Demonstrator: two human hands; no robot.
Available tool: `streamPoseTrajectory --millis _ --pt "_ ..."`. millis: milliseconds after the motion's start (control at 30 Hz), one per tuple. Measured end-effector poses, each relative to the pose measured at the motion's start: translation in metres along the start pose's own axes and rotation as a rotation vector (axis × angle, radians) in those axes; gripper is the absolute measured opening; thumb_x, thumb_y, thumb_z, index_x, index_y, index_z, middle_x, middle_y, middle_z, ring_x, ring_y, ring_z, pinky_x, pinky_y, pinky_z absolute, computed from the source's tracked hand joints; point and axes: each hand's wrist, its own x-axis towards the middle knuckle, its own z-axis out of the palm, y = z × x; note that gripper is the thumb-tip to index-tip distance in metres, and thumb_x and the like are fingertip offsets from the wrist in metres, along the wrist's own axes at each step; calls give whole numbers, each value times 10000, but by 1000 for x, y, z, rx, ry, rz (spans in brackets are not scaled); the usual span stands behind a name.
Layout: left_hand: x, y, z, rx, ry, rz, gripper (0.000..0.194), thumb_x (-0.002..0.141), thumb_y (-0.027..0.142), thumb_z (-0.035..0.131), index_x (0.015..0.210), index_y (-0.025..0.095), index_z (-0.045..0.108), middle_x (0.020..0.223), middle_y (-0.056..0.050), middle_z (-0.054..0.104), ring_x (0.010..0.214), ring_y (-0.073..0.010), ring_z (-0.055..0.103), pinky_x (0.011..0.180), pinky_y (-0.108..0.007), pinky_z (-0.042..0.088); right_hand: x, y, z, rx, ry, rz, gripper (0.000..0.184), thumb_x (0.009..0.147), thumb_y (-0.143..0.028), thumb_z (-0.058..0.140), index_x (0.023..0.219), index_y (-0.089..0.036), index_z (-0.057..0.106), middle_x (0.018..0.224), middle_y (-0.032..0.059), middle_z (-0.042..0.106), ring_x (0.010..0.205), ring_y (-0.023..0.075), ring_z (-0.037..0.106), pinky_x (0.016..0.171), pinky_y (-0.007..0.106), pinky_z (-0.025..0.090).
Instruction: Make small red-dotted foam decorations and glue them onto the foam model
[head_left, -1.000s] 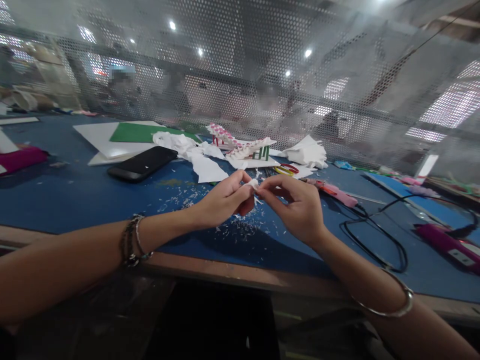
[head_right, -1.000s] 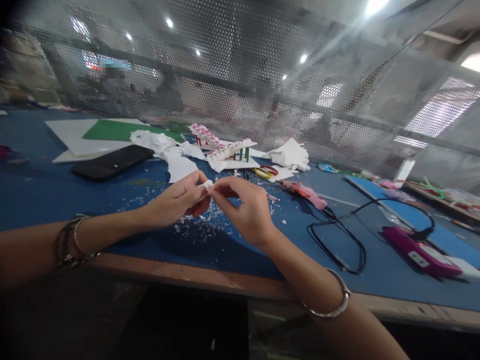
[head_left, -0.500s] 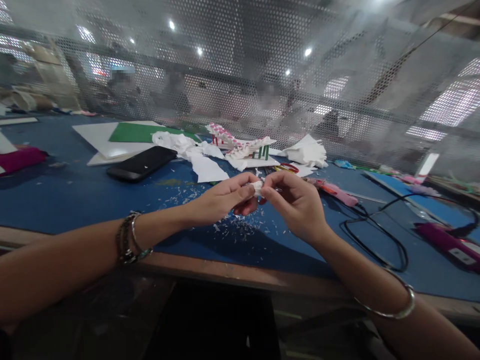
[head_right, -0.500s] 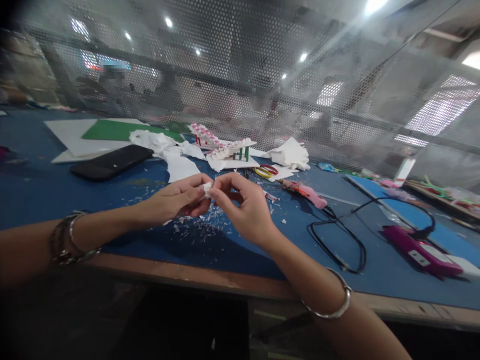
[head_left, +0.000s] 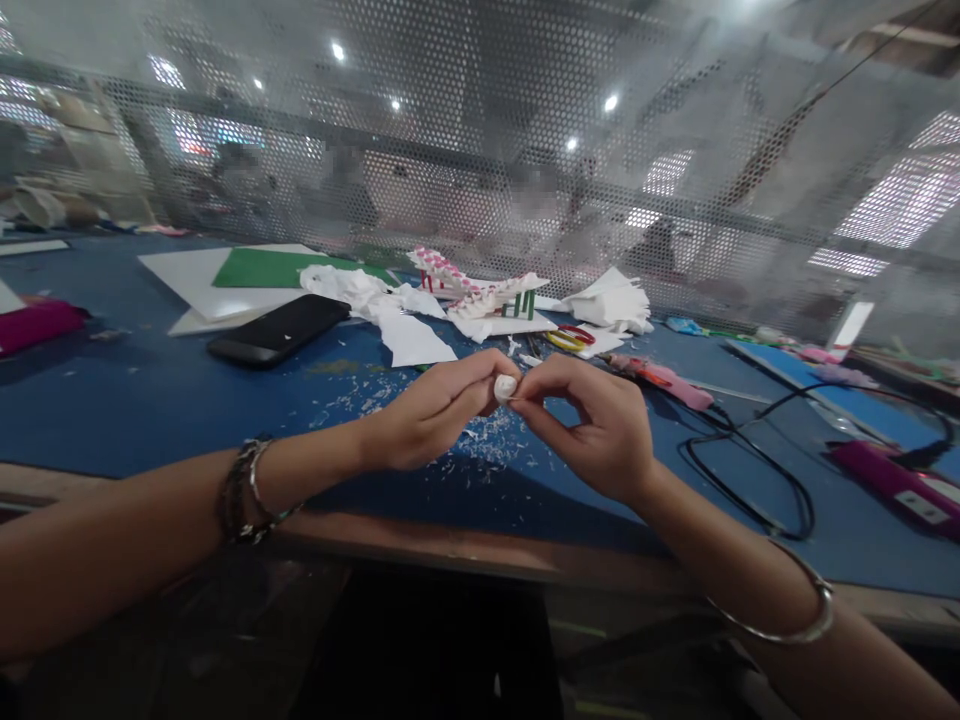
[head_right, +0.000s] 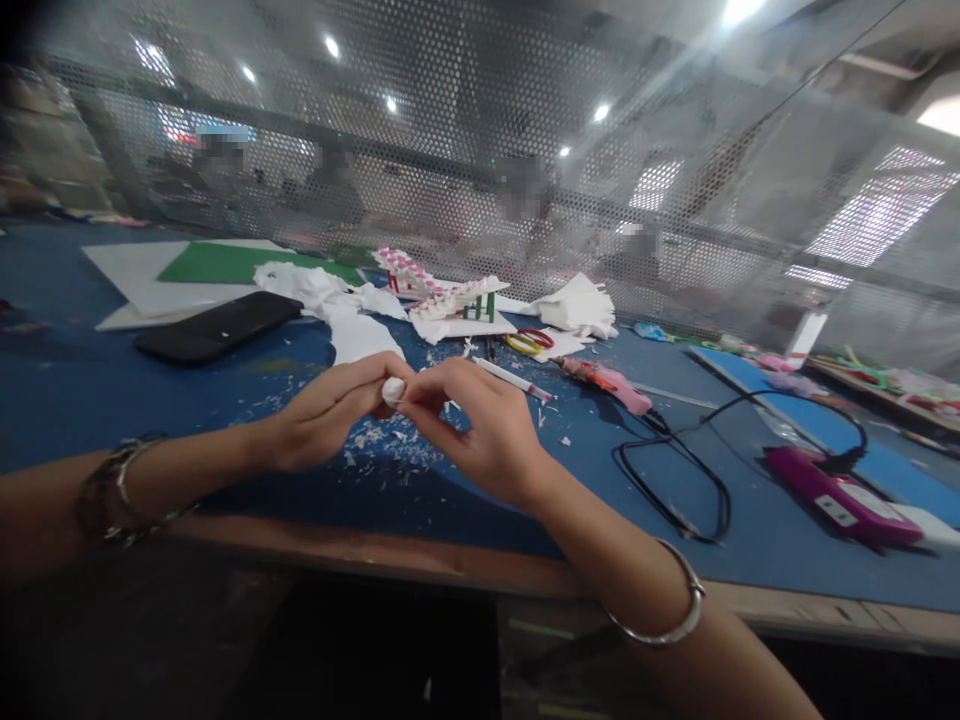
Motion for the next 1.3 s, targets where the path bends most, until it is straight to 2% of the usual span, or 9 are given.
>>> streamPoseTrajectory --millis 100,300,467,567,700,867,1167,1233,1300 --pt "-1 0 -2 144 3 34 178 832 148 247 756 180 405 593 35 350 524 -101 327 490 -226 293 -1 -1 2 17 2 25 51 748 -143 540 724 -179 514 640 -20 572 580 63 530 544 181 437" --pt "-2 -2 -5 307 -96 179 119 790 149 264 690 205 295 561 38 349 475 -110 313 472 -256 263 -1 -1 2 65 -7 58 51 751 -139 528 724 -178 507 645 -25 568 569 54 524 536 170 432" --pt "0 -3 -6 293 -187 138 113 799 197 270 689 203 290 575 27 363 488 -118 322 477 -263 264 0 0 3 101 -23 55 60 744 -124 527 711 -165 498 621 -24 538 552 52 501 527 173 429" --pt "1 -3 -3 140 -157 83 163 818 184 223 666 205 278 560 36 336 480 -109 302 487 -255 283 1 -1 2 82 -3 58 66 745 -119 515 710 -170 494 625 -21 534 568 63 500 538 194 433" --pt "2 -4 2 -7 -81 0 200 833 182 199 647 211 265 536 49 309 459 -98 274 471 -241 287 2 -1 0 -32 23 -18 92 741 -98 509 703 -182 497 646 -5 547 594 82 510 568 226 443" --pt "2 -6 4 48 -20 -48 200 848 215 225 661 208 297 526 50 345 454 -96 314 462 -232 291 0 1 1 -136 51 -150 100 737 -103 552 797 -183 543 734 28 600 692 111 555 645 259 468" --pt "2 -6 5 98 -11 -65 210 838 182 221 641 212 288 521 49 350 446 -93 324 453 -228 296 0 4 2 -195 10 -231 94 762 -126 534 833 -187 547 764 38 616 714 123 562 648 267 481" --pt "2 -6 5 99 -5 -62 208 839 191 224 643 211 290 524 48 351 446 -92 324 451 -229 296 0 3 1 -199 7 -219 68 761 -129 535 805 -180 548 741 34 616 696 118 557 646 259 477" --pt "2 -5 5 99 -9 -64 213 843 202 225 641 210 290 520 49 349 446 -92 321 451 -230 295 0 2 2 -160 26 -132 60 752 -121 533 753 -179 545 701 18 609 661 105 554 623 241 474"
